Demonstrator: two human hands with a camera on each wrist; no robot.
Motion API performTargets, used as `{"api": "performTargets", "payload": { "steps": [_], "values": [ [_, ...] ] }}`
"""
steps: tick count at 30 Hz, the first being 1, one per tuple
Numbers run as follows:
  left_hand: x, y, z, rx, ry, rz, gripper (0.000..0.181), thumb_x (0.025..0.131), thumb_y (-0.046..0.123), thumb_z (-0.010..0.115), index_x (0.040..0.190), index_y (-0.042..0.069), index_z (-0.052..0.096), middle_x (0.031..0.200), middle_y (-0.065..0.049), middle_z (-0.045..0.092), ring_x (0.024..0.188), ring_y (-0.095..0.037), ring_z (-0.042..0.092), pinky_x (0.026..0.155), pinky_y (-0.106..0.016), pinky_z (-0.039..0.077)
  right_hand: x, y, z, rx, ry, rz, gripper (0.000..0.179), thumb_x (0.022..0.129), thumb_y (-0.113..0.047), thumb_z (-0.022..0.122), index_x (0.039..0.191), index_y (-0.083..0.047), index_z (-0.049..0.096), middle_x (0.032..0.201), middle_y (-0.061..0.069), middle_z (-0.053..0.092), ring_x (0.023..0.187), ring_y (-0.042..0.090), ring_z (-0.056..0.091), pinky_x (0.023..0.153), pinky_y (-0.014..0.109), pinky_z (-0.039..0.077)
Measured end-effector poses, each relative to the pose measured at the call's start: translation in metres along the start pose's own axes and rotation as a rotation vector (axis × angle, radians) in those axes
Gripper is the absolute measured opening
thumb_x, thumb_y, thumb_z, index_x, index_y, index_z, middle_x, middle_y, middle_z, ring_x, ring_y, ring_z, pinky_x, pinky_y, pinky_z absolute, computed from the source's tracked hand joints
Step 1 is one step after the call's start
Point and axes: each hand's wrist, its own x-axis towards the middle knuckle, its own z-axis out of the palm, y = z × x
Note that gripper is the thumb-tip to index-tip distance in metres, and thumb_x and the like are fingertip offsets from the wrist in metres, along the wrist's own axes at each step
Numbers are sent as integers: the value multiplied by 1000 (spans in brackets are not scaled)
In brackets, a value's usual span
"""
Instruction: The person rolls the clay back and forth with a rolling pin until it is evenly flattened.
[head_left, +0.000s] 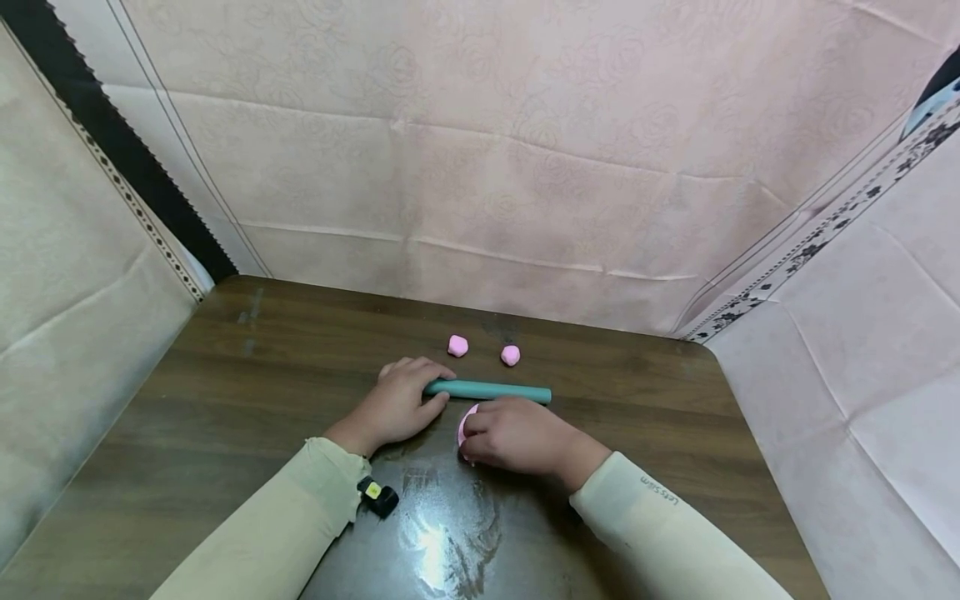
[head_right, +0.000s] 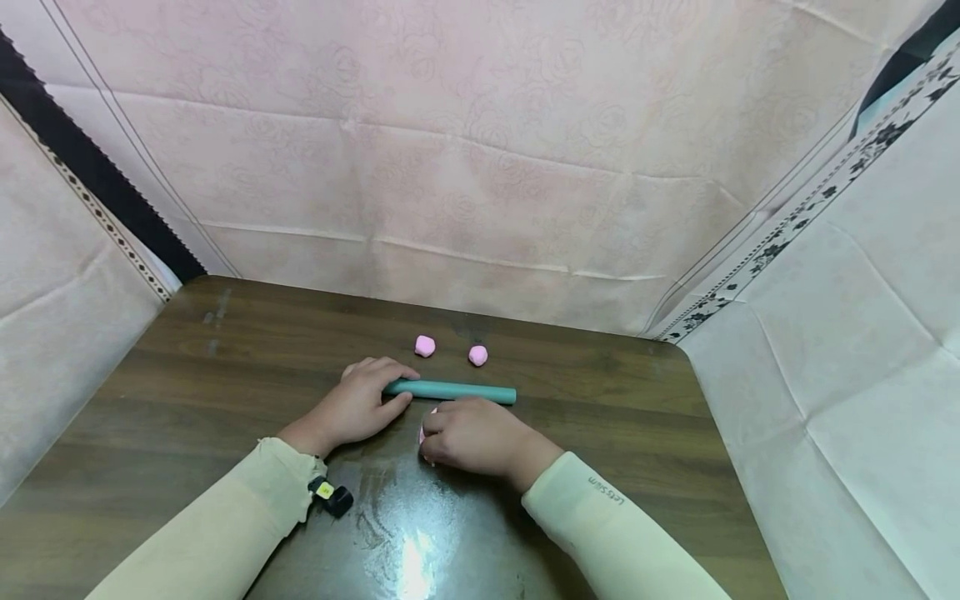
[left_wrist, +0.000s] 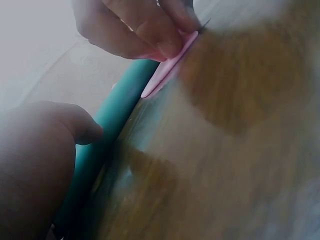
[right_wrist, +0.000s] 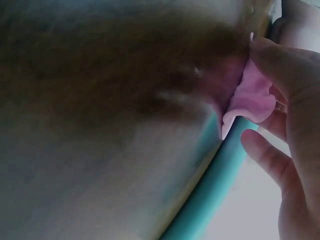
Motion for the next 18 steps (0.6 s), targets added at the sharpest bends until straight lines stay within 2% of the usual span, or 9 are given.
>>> {"api": "performTargets", "payload": {
  "steps": [5, 8, 11, 15, 18],
  "values": [
    [0, -1, 1, 0, -1, 1, 32, 108, 30, 76, 139, 22, 76, 137, 3, 75, 128, -27, 67, 112, -59, 46, 2, -3, 2, -162, -1, -48, 8, 109, -20, 75, 109, -25, 82, 107, -13, 75, 102, 9, 70, 94, 31, 61],
    [0, 0, 1, -1, 5, 6, 32, 108, 30, 77, 138, 21, 76, 137, 3, 76, 128, -28, 67, 111, -60, 46, 3, -4, 5, -187, 8, -32, 10, 111, -22, 72, 105, -23, 80, 103, -11, 75, 98, 10, 71, 92, 30, 62],
    [0, 0, 1, 3, 7, 8, 32, 107, 30, 77, 138, 21, 77, 136, 2, 76, 128, -28, 68, 111, -61, 46, 3, -3, 9, -91, 17, 33, 9, 110, -24, 72, 106, -23, 80, 104, -12, 76, 99, 8, 72, 93, 28, 62],
    [0, 0, 1, 4, 11, 13, 31, 107, 29, 77, 138, 21, 77, 136, 2, 76, 128, -28, 68, 110, -61, 46, 1, 0, 9, 97, 22, 124, 6, 110, -27, 75, 111, -24, 80, 106, -13, 75, 101, 5, 70, 93, 26, 61],
    [0, 0, 1, 2, 15, 13, 31, 107, 29, 77, 138, 21, 77, 136, 2, 76, 127, -28, 68, 110, -60, 46, 1, 1, 8, 184, 15, 140, 8, 110, -31, 76, 113, -24, 79, 108, -13, 73, 102, 4, 68, 94, 26, 60]
  ]
}}
